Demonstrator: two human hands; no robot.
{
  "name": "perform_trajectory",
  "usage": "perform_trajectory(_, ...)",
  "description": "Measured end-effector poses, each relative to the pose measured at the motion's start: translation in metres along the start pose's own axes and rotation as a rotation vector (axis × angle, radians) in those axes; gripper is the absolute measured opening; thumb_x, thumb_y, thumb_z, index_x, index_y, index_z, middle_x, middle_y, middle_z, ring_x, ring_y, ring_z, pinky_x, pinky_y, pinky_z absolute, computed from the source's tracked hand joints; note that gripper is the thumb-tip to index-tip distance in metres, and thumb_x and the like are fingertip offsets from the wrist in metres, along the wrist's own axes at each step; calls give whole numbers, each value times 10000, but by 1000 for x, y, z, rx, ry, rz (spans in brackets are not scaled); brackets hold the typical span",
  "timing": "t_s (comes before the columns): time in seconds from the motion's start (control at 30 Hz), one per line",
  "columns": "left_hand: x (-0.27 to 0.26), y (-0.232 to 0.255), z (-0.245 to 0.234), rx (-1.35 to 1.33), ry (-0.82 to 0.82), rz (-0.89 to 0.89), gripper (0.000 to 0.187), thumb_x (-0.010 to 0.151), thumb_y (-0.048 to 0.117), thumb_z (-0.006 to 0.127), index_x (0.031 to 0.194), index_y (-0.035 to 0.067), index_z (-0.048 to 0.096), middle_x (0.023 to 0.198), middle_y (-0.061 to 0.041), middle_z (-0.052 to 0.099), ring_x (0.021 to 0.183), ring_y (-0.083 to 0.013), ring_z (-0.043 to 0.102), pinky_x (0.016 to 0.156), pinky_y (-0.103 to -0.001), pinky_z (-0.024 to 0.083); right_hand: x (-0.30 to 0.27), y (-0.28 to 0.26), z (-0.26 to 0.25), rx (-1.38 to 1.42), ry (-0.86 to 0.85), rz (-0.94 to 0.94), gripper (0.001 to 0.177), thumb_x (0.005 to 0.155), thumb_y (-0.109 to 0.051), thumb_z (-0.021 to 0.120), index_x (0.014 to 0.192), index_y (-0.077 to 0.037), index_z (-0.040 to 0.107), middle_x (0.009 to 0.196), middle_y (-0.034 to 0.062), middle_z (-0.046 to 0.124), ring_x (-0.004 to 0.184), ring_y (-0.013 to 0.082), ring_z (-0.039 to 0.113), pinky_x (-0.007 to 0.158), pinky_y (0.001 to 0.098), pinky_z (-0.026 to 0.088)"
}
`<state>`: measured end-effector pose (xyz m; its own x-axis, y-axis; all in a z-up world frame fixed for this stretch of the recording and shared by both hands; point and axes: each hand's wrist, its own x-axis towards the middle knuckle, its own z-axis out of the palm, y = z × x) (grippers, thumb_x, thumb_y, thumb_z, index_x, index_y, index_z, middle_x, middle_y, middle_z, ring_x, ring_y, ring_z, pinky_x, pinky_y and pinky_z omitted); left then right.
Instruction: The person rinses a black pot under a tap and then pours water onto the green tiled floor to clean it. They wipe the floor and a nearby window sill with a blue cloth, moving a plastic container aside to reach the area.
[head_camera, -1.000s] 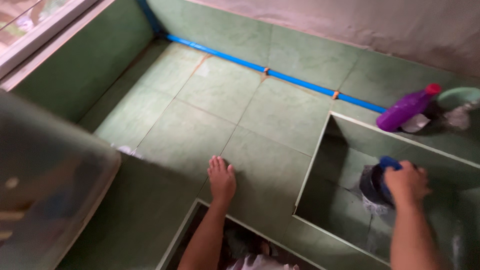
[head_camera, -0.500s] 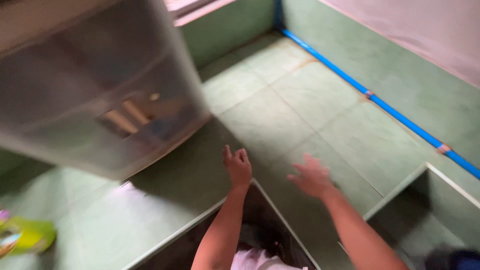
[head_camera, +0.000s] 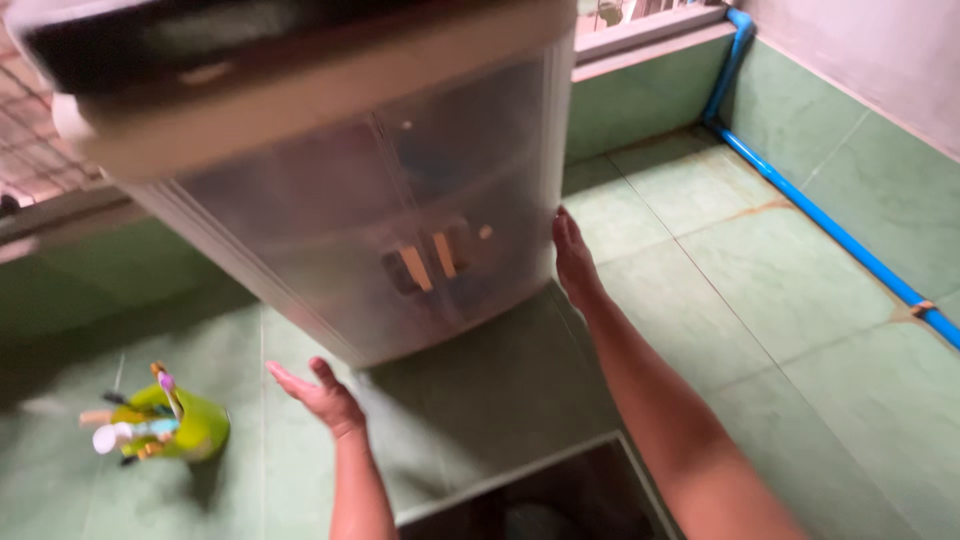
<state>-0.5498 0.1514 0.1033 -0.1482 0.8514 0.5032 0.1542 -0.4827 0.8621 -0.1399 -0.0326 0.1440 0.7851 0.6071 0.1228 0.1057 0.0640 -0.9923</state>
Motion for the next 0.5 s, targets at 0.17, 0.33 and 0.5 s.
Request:
perform_trajectory(0.17, 79, 13, -14, -230, -405, 62, 1250, 868, 813, 575, 1671, -3, 71, 1757, -164, 115, 1628, -286, 98, 1291, -434, 105, 35, 5, 14, 398, -23, -102, 829, 1027, -663, 267, 1592, -59, 326, 1608, 137, 429, 1480, 266, 376, 1225, 380, 272)
perform_trajectory(0.33, 91, -6, 9, -389, -552, -39, 989, 887, 561, 658, 1613, 32, 246, 1558, -109, 392, 1422, -236, 376, 1192, -418, 281, 46, 18, 10, 417, -50, -30, 925, 959, -735, 189, 1591, -78, 349, 1556, 103, 478, 1432, 225, 415, 1191, 377, 299)
perform_trajectory(0.5, 93, -25, 14, -451, -408, -280, 564, 1050, 366, 513, 1522, 76, 411, 1298, -47, 481, 1109, -167, 441, 916, -331, 392, 49, 23, 22, 391, 42, -12, 889, 977, -714, 188, 1542, -69, 421, 1435, 126, 583, 1314, 246, 526, 1126, 384, 400)
